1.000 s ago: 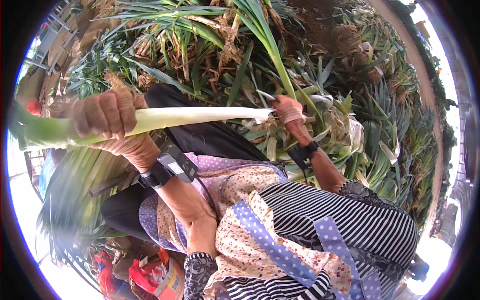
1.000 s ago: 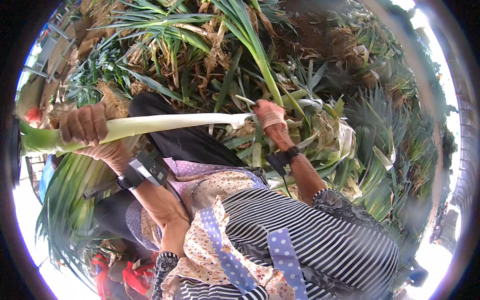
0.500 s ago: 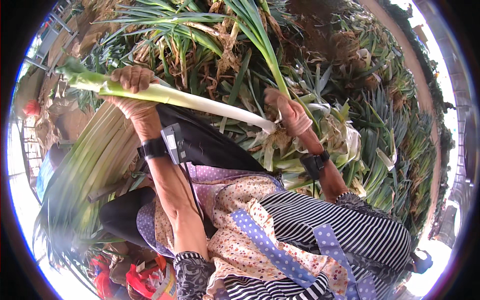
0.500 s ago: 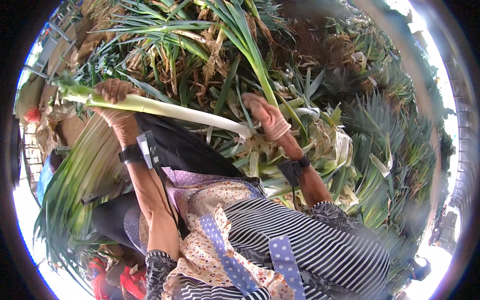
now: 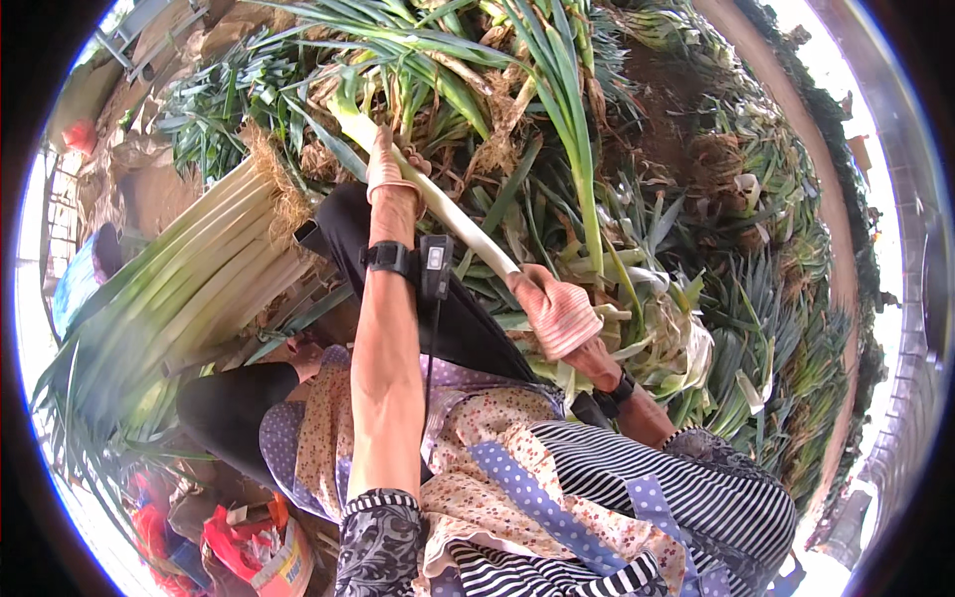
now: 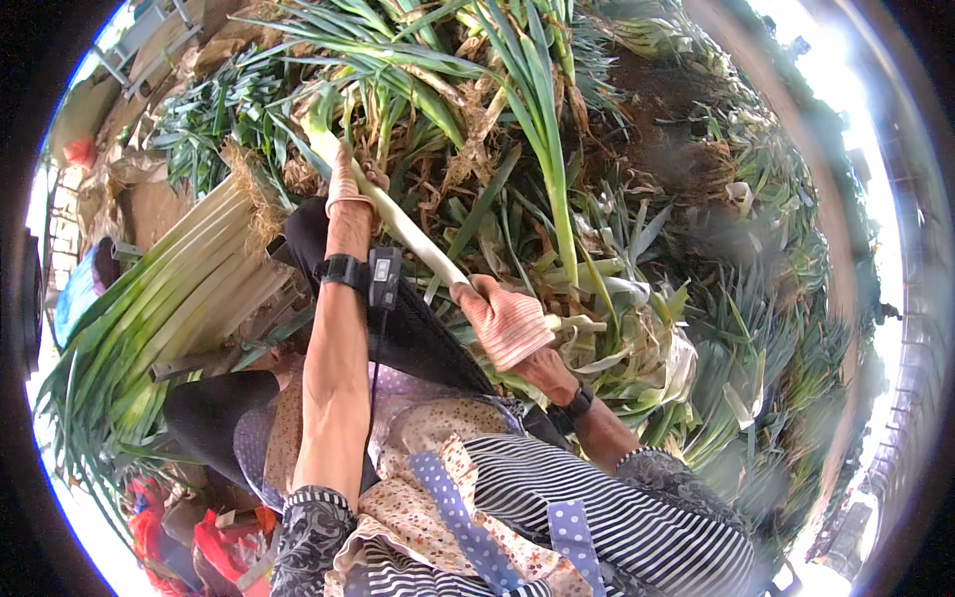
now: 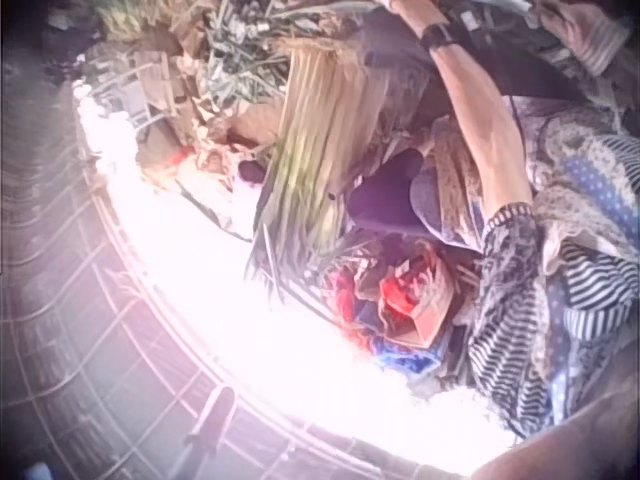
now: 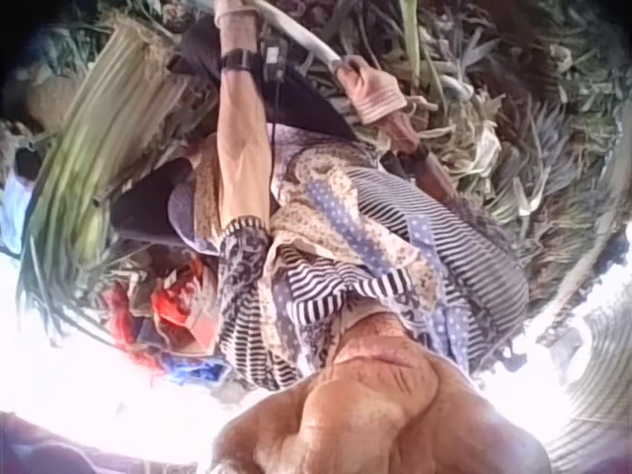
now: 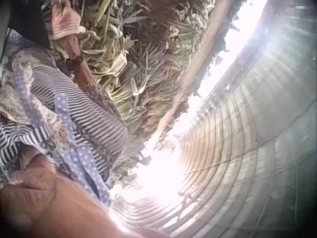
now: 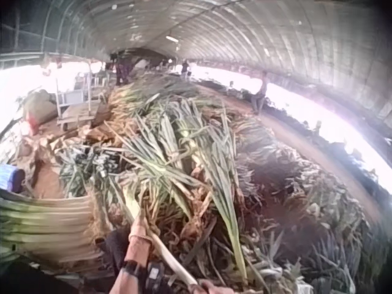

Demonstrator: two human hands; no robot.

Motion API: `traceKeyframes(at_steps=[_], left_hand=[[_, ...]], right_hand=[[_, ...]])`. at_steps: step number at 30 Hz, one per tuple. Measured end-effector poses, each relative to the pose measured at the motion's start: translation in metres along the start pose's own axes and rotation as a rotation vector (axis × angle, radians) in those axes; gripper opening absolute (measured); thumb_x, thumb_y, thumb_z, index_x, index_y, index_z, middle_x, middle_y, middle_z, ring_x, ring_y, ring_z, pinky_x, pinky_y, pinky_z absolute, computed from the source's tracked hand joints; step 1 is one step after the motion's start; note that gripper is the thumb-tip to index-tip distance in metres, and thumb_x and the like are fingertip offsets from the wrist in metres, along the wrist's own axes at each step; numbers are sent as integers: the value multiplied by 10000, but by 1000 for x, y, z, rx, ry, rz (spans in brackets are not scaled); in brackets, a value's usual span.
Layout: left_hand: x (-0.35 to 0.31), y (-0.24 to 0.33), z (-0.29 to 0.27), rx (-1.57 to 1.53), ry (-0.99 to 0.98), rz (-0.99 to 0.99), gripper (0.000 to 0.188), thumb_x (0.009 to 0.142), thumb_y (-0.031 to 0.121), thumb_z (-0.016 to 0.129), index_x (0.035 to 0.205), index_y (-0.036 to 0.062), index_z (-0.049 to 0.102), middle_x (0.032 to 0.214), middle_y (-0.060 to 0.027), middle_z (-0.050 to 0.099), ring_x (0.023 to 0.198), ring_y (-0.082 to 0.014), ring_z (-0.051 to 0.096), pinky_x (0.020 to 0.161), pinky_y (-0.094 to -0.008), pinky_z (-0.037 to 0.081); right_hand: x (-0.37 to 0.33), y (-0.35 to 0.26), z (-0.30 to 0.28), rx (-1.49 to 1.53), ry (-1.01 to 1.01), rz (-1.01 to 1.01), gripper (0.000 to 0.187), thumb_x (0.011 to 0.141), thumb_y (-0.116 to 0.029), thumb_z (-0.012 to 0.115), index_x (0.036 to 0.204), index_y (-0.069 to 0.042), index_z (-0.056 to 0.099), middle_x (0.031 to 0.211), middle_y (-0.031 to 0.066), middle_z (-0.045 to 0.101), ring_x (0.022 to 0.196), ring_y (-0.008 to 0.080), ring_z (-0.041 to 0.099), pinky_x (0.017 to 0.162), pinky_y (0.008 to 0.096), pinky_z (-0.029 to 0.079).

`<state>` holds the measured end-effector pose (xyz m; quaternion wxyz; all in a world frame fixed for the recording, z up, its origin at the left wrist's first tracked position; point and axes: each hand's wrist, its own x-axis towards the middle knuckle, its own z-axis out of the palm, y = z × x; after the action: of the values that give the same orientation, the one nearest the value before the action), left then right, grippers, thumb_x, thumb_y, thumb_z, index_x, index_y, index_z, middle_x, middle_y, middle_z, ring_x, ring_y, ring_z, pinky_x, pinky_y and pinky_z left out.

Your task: The person is stripping the outer leaves of leeks and placing the cleaned stalks into a metal bundling rack.

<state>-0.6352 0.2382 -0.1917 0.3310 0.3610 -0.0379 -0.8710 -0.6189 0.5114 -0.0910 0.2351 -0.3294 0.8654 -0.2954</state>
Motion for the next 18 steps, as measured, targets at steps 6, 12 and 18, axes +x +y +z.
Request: traceKeyframes(at_steps=[6, 12, 18], left_hand=[[1, 23, 13, 66, 114, 180, 342, 861, 417, 574, 751, 109, 475, 529, -9, 428, 397, -125, 407, 365, -258, 364], [5, 32, 17, 6, -78, 322, 407, 834, 482, 600, 826, 91, 485, 565, -3, 440, 435, -128, 422, 435, -251, 402], [-3, 11, 11, -32, -327, 276, 433, 778, 534, 631, 823, 123, 502, 576, 22, 437, 445, -106, 396, 403, -242, 315]], right_hand=[[-54, 26, -15, -160, -256, 477, 334, 907, -373, 491, 1049, -94, 606, 690, 153, 619, 616, 252, 624, 577, 332, 490], [-104, 139, -76, -466, -4, 670, 369, 808, -239, 620, 1149, -112, 567, 1066, 137, 597, 915, 222, 586, 762, 365, 491], [-13, 90, -46, -342, 401, 197, 590, 688, -322, 742, 1202, -123, 532, 1159, 147, 565, 1067, 326, 533, 896, 417, 457]])
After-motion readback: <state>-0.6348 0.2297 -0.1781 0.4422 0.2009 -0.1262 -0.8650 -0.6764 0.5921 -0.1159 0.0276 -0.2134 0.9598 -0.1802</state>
